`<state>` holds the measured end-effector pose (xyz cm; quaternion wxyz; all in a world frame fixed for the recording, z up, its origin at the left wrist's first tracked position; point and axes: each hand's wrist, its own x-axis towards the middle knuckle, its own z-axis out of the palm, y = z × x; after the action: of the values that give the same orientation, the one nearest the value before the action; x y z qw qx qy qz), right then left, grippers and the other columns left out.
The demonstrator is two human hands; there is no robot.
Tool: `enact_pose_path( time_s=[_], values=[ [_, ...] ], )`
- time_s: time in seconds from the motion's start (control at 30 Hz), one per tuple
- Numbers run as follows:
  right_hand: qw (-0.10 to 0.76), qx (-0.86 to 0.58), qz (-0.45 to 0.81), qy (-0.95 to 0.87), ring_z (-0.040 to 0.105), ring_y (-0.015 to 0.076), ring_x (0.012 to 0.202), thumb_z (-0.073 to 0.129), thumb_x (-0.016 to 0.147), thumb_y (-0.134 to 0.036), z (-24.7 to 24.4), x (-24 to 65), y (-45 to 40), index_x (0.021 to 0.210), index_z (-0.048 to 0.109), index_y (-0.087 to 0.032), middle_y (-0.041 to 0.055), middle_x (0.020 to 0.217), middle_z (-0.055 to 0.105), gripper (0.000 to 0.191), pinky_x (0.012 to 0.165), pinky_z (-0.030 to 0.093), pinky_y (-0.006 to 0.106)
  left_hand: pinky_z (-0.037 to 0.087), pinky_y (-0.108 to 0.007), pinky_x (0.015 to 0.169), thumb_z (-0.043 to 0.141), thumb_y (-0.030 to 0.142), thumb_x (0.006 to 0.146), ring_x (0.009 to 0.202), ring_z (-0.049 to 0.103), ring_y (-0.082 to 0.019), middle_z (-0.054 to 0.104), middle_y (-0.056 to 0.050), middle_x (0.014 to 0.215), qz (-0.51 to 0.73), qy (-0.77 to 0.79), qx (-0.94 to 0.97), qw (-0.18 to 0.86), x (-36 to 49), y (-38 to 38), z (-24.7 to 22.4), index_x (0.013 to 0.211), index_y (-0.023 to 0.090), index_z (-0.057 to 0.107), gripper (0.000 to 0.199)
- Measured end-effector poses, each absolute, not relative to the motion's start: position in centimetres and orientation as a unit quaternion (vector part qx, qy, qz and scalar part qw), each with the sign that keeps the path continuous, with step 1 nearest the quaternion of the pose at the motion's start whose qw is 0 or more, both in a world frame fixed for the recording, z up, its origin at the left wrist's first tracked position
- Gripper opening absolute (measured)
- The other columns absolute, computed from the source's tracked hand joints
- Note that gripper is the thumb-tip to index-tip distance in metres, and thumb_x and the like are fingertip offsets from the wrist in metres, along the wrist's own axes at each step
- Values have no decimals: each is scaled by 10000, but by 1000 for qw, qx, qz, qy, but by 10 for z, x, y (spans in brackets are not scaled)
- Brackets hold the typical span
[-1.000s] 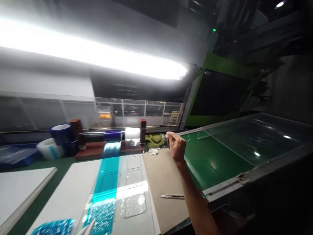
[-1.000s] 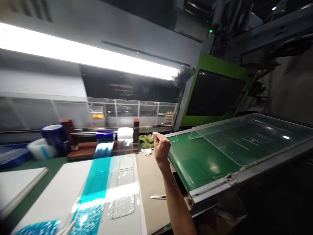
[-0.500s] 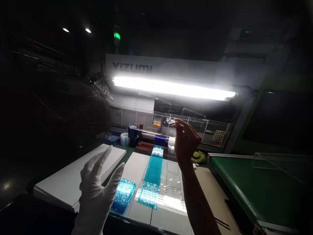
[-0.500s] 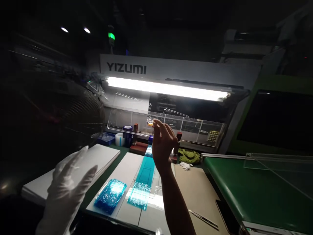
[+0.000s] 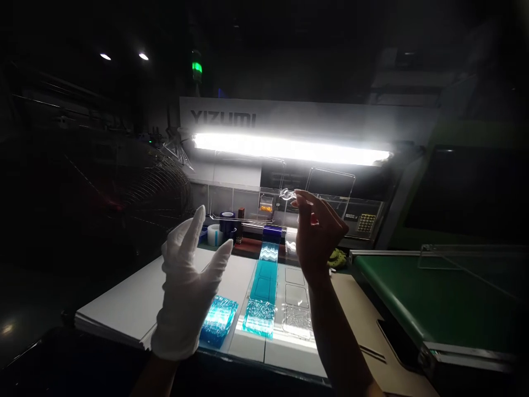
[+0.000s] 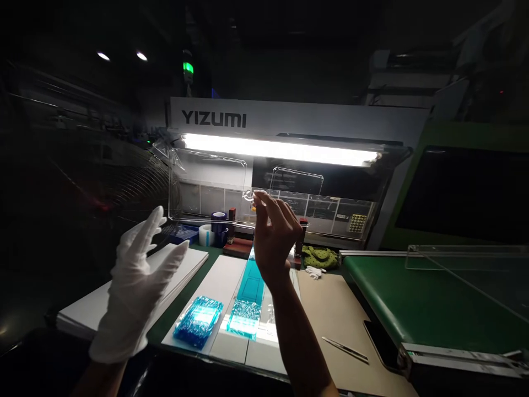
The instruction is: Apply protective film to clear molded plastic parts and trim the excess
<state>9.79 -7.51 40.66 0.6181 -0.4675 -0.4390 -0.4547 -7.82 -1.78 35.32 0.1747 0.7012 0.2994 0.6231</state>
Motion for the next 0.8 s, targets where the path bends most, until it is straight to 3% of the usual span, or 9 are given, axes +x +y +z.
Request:
enact_pose_path(
  time_s=[0.3, 0.5, 0.63, 0.8],
  values=[
    [595, -461, -508, -418, 669, 136, 737, 516, 923, -298, 410, 106, -101, 926, 679, -206, -3, 807, 714, 187, 620, 516, 265, 444, -521, 955, 571, 557, 793, 1256, 376, -302, 385, -1, 1362, 605, 260, 720, 219, -58, -25, 358, 1386, 445, 309, 658],
    [534, -484, -531, -446, 660, 138, 730, 508, 926, -264, 410, 124, -108, 941, 680, -202, 6, 811, 716, 183, 618, 495, 264, 380, -623, 982, 587, 651, 720, 1244, 347, -359, 450, -26, 1320, 495, 310, 785, 206, -58, -17, 325, 1064, 349, 669, 465],
    [476, -499, -543, -479, 653, 133, 697, 519, 919, -237, 409, 132, -111, 901, 672, -186, 14, 807, 718, 162, 612, 481, 251, 430, -615, 931, 518, 653, 767, 1280, 312, -356, 398, -49, 1372, 505, 366, 745, 236, -68, -11, 321, 1224, 347, 561, 551],
    [410, -486, -562, -529, 648, 133, 722, 542, 907, -194, 409, 136, -112, 894, 654, -167, 27, 800, 709, 116, 631, 474, 238, 454, -626, 879, 560, 608, 761, 1279, 292, -381, 373, -90, 1378, 557, 383, 716, 176, -82, -10, 331, 1237, 298, 546, 568]
  ],
)
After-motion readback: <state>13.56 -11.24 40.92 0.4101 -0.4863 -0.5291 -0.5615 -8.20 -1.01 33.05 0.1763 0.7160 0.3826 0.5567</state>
